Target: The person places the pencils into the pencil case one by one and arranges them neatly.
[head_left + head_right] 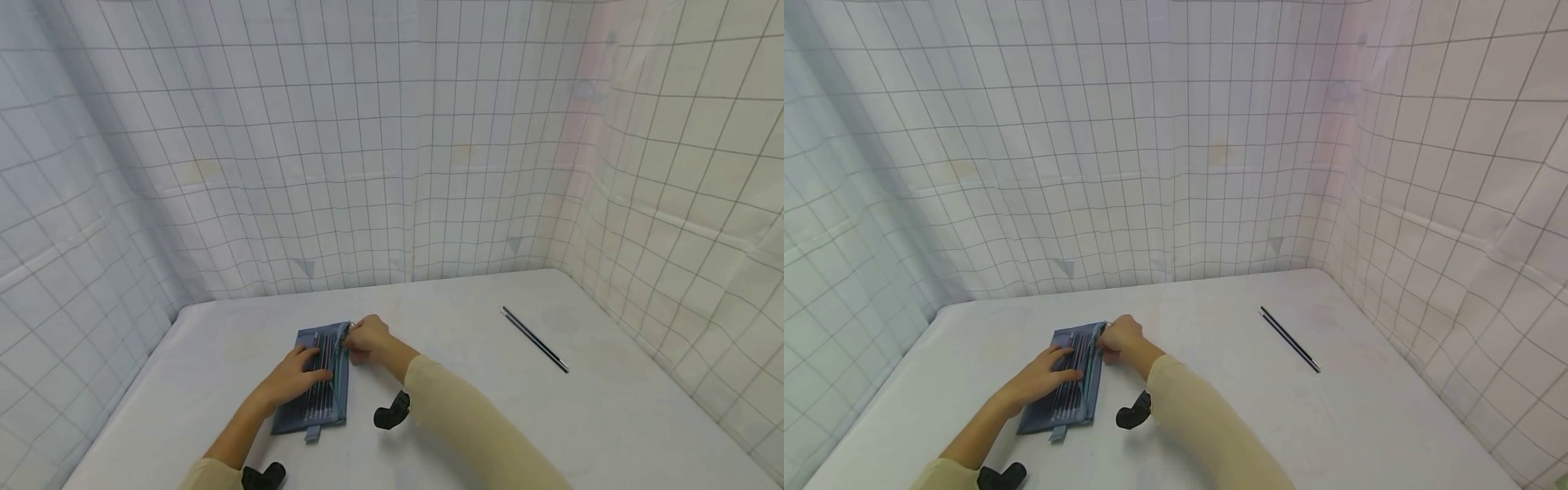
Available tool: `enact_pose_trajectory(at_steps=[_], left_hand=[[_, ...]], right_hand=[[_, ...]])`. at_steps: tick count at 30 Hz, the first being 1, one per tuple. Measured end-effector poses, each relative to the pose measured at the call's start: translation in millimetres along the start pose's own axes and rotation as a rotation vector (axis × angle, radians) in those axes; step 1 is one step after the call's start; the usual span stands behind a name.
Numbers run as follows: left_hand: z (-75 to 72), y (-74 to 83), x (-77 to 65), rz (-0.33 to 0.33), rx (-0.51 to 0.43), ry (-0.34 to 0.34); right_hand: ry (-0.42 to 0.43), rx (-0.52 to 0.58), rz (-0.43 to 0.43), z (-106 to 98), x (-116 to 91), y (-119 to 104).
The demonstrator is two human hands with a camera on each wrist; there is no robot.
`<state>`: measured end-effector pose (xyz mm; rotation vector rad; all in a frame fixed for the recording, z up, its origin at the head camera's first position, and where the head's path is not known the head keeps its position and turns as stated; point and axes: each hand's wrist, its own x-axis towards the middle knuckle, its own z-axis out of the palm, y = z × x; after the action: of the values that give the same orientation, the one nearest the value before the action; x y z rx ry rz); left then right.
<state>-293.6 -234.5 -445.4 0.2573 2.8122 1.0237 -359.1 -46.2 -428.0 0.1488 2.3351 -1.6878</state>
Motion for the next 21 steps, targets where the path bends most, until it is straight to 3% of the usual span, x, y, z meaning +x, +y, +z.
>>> enact_pose_trajectory(at_steps=[10, 21], left_hand=[[1.2, 0.3, 0.2, -0.028, -0.004, -0.003], [1.9, -0.6, -0.1, 0.004, 0.017, -0.005]], right_hand=[[-0.039, 0.040, -0.019, -29, 0, 3], [-0.040, 0.047, 0.006, -64, 1, 7]])
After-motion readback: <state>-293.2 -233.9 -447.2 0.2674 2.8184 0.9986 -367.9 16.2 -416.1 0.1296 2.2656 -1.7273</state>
